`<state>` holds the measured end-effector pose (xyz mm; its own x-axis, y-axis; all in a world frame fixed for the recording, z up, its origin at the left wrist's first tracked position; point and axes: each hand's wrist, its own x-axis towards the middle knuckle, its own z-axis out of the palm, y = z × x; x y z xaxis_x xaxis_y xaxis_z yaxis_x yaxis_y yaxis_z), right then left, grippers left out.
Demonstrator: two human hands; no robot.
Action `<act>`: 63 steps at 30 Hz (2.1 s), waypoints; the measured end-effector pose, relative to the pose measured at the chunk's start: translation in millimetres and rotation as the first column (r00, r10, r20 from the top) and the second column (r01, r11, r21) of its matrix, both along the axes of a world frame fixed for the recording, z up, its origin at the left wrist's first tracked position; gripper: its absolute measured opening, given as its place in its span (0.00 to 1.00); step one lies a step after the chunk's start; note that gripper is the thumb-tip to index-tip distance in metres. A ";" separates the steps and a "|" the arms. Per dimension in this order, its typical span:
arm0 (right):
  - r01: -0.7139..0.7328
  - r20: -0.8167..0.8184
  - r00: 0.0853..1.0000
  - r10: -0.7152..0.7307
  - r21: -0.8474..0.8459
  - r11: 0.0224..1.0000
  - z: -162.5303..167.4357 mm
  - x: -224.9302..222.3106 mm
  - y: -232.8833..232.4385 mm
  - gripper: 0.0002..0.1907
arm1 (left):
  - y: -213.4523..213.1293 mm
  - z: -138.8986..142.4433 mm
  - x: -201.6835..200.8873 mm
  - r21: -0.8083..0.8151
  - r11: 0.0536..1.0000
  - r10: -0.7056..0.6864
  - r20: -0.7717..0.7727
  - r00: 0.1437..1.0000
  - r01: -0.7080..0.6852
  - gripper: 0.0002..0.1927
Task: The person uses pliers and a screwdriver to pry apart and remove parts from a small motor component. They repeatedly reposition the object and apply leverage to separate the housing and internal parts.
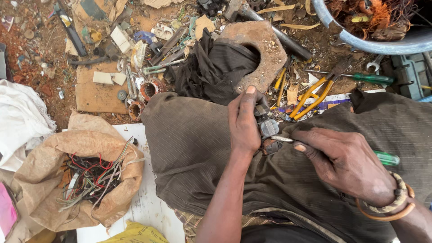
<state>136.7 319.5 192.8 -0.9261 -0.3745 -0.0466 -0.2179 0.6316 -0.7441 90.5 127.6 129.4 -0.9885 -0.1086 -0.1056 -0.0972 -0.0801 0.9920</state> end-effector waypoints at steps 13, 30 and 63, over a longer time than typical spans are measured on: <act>0.276 0.005 0.960 -0.279 -0.159 0.948 -20.3 34.2 -20.6 0.15 | 8.5 -16.5 6.1 -0.019 0.973 0.226 -0.149 0.963 -0.231 0.23; 0.554 0.448 0.820 -0.356 -0.467 0.689 -27.1 49.7 -10.9 0.12 | -1.0 0.5 8.2 0.456 0.870 -0.117 -0.181 0.977 0.189 0.22; 0.156 -0.030 0.979 -0.202 -0.532 0.832 -31.8 61.5 -27.2 0.18 | 2.2 15.4 16.5 0.238 0.902 -0.276 -0.322 0.906 0.360 0.28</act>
<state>198.2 292.3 161.1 -0.9709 -0.1483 0.1878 -0.2139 0.1861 -0.9590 107.0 129.8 144.7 -0.9579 0.2099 0.1957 0.1063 -0.3740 0.9213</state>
